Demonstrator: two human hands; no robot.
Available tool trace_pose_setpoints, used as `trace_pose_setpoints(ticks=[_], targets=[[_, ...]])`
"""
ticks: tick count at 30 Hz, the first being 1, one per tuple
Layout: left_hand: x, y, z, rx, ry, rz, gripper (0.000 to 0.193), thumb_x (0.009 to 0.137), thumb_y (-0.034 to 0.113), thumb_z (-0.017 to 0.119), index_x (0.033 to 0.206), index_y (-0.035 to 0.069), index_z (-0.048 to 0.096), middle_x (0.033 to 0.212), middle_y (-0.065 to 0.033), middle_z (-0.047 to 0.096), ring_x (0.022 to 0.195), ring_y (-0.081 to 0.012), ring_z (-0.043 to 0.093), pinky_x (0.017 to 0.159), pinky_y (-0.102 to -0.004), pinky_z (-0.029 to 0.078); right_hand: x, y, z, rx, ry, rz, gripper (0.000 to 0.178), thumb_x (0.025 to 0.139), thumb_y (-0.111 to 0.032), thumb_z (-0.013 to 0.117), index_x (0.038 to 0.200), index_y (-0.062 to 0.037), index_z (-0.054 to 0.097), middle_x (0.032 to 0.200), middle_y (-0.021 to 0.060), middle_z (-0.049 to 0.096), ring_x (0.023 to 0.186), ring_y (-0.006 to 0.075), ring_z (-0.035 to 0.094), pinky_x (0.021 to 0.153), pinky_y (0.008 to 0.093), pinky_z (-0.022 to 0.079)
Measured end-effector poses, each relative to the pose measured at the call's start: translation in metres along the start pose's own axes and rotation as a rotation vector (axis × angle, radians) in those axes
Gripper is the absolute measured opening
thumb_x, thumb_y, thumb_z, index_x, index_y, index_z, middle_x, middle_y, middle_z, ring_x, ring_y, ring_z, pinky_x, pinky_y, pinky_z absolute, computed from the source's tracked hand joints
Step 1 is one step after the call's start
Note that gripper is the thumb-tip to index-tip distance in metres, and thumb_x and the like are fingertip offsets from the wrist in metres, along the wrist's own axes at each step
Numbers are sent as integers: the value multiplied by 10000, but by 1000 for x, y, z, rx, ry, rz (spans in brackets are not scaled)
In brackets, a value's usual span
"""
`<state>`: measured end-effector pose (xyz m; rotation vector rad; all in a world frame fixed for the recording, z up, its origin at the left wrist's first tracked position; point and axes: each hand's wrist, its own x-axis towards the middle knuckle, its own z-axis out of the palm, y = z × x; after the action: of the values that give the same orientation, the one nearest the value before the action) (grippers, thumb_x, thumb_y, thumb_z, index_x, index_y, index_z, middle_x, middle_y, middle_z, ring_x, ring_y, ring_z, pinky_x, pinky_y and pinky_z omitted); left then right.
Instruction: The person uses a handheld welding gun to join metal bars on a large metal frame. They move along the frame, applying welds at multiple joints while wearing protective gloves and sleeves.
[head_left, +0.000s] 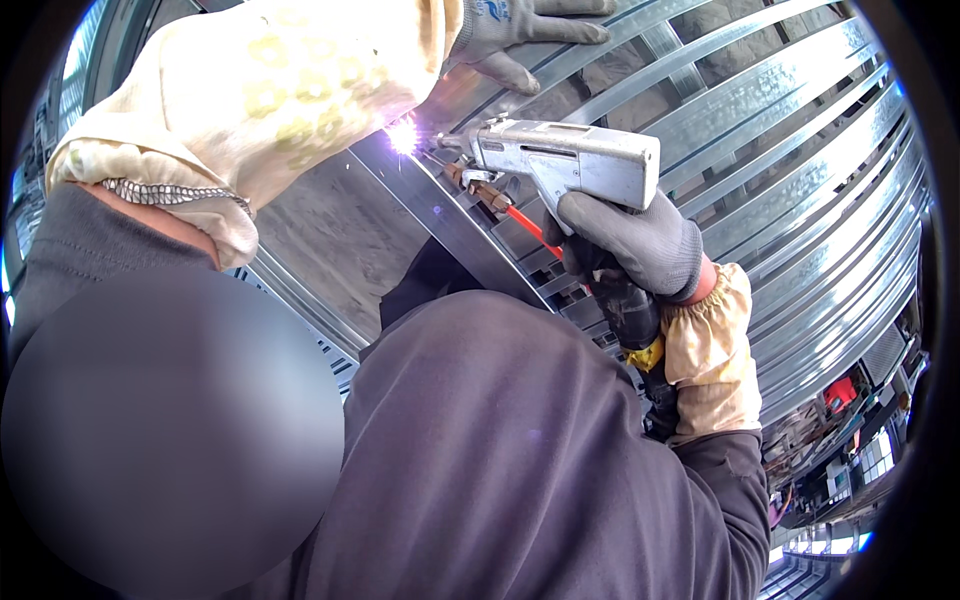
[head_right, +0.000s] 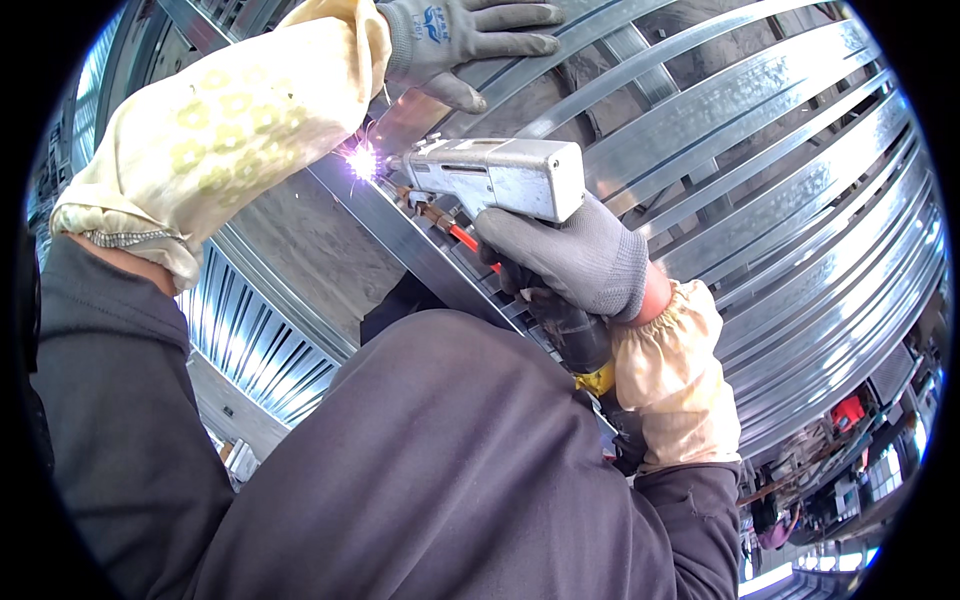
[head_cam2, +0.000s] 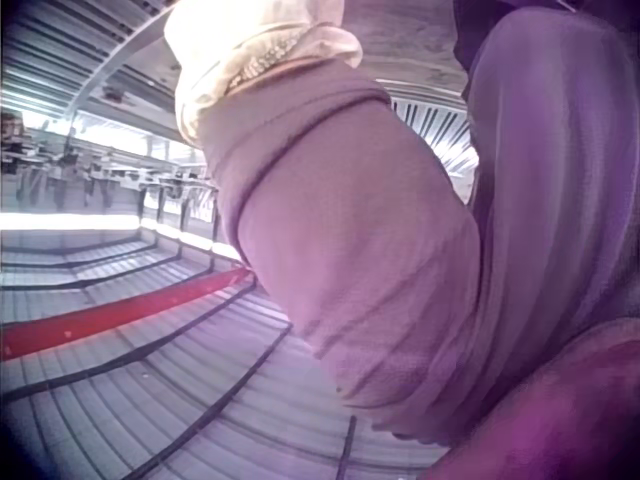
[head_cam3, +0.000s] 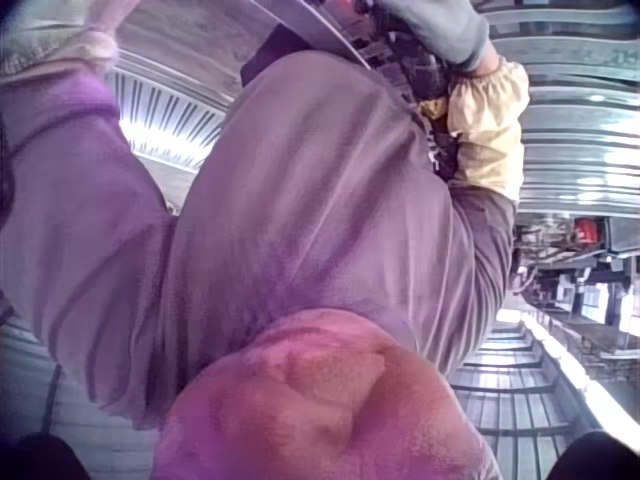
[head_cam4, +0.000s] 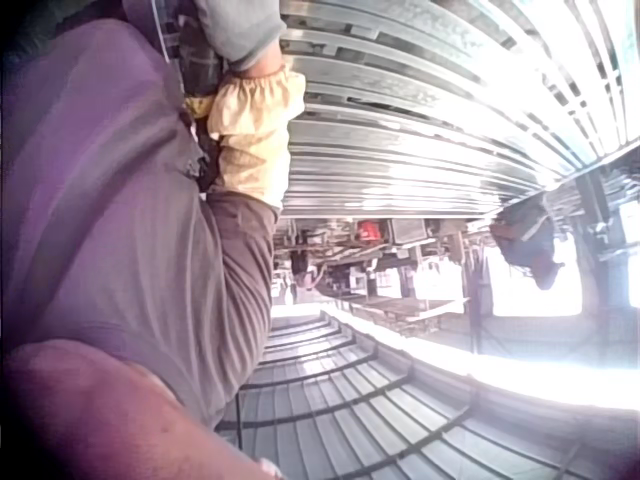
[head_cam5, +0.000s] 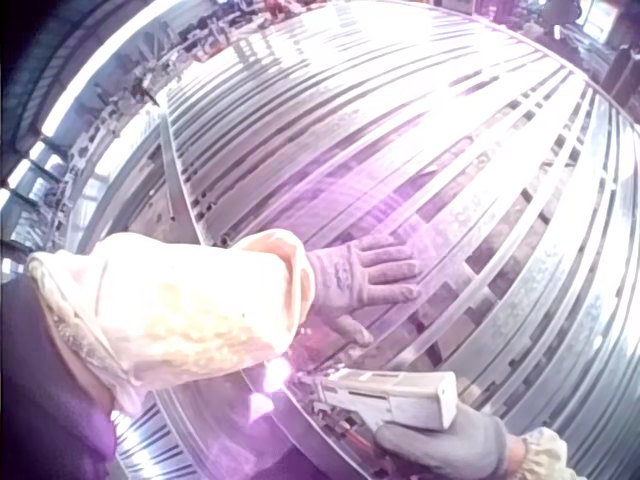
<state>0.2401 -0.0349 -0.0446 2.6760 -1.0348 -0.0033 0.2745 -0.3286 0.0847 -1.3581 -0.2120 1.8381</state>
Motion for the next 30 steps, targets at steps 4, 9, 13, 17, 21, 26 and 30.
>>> trace_pose_setpoints(ticks=[4, 9, 13, 17, 21, 26, 30], targets=[[0, 0, 0, -1, -5, -3, 1010, 863, 712, 589, 1609, 90, 315, 1667, -235, 249, 1550, -419, 205, 1259, -575, 120, -4, -2, 2, 50, 25, 24, 418, 980, -302, 694, 1270, -6, 645, 857, 13, 692, 657, 49, 629, 535, 191, 501], [-1, 0, -1, 4, -12, -3, 1008, 870, 714, 582, 1614, 93, 308, 1674, -232, 240, 1557, -416, 195, 1262, -574, 112, -5, 3, 1, 77, 12, -11, 428, 981, -298, 702, 1282, 1, 642, 868, 17, 693, 653, 52, 624, 541, 195, 504], [-2, -2, 0, -5, -17, -1, 1001, 881, 715, 571, 1623, 102, 296, 1683, -226, 227, 1565, -410, 180, 1267, -574, 101, -1, 13, -1, 79, 4, -74, 436, 978, -289, 711, 1284, 13, 638, 881, 22, 696, 662, 56, 625, 550, 206, 510], [-5, -4, 4, -12, 7, 7, 1003, 876, 714, 575, 1621, 102, 299, 1683, -222, 230, 1564, -409, 184, 1265, -575, 108, -3, 7, -2, 72, -2, -37, 423, 977, -271, 713, 1276, 19, 639, 886, 25, 696, 674, 58, 627, 560, 217, 515], [-3, -3, 0, 5, -3, 2, 1005, 865, 712, 588, 1618, 107, 309, 1680, -219, 240, 1558, -414, 199, 1261, -580, 120, 2, 20, -5, 86, 0, -36, 407, 979, -258, 711, 1269, 19, 641, 883, 28, 695, 662, 60, 628, 557, 217, 516], [-3, -4, 3, -14, 29, 5, 1002, 852, 691, 618, 1615, 114, 317, 1673, -216, 257, 1552, -416, 212, 1257, -583, 132, -7, 13, -3, 80, 7, -16, 410, 980, -270, 714, 1266, 15, 642, 882, 30, 700, 659, 63, 637, 547, 212, 512], [-2, -4, 2, -23, 32, 5, 1000, 844, 672, 638, 1614, 117, 322, 1669, -213, 268, 1552, -411, 216, 1256, -583, 142, -10, 10, -4, 67, 7, 1, 410, 980, -282, 715, 1261, 9, 644, 888, 31, 707, 666, 63, 643, 540, 211, 510]])
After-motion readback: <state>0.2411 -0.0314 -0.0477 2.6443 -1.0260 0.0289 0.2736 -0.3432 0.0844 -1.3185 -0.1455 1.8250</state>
